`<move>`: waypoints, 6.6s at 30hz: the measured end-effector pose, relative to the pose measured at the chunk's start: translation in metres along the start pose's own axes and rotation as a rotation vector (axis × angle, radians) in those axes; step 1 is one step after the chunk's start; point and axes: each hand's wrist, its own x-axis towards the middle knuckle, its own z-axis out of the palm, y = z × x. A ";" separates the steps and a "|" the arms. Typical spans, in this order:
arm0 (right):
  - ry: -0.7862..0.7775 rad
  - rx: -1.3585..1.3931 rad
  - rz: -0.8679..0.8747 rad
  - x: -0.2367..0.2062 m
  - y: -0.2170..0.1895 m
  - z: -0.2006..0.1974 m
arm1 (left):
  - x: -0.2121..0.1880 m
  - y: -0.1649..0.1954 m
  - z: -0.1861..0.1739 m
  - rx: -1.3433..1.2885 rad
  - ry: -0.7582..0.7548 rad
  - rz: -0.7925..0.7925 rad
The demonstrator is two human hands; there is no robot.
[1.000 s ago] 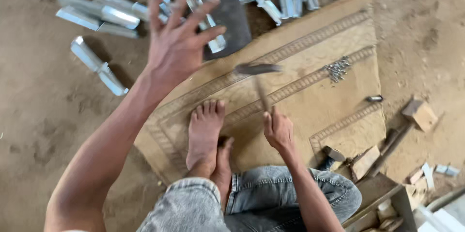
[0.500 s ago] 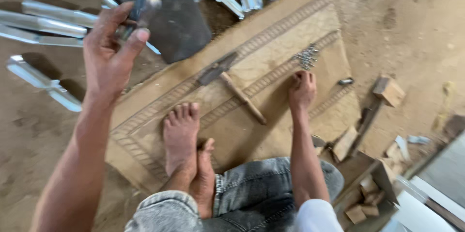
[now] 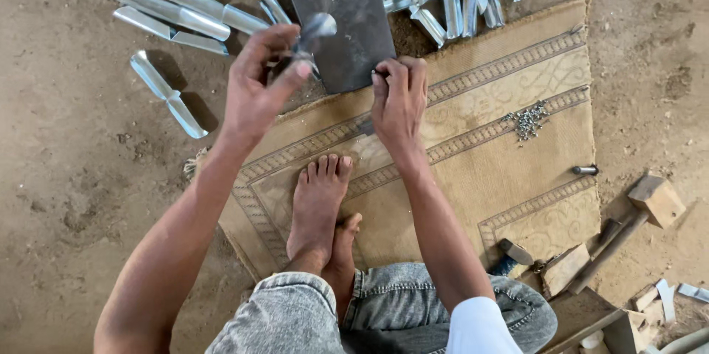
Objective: The person sits on the floor and hammers galvanized metal strips one at a time against a heavy metal block, striking them with a hammer to bend and shape them, then sets each finished piece aside. At the end the person gathers the shaped pieces into a pile.
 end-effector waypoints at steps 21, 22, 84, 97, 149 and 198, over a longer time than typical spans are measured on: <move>0.053 0.482 0.296 -0.127 -0.060 -0.172 | 0.008 0.006 0.014 1.068 -0.194 0.675; 0.168 0.647 0.232 -0.120 -0.061 -0.167 | 0.009 0.007 0.014 1.071 -0.199 0.679; 0.214 0.724 0.879 -0.077 0.030 -0.099 | -0.013 0.011 -0.066 -0.623 0.361 -0.251; -0.119 -0.080 0.256 -0.064 -0.013 -0.062 | 0.007 0.025 0.022 0.740 -0.103 0.442; -0.239 -0.157 0.245 -0.181 0.071 -0.147 | 0.030 0.039 0.033 1.144 -0.187 0.615; -0.271 0.192 0.698 -0.158 -0.049 -0.184 | 0.002 0.008 0.028 0.995 -0.160 0.599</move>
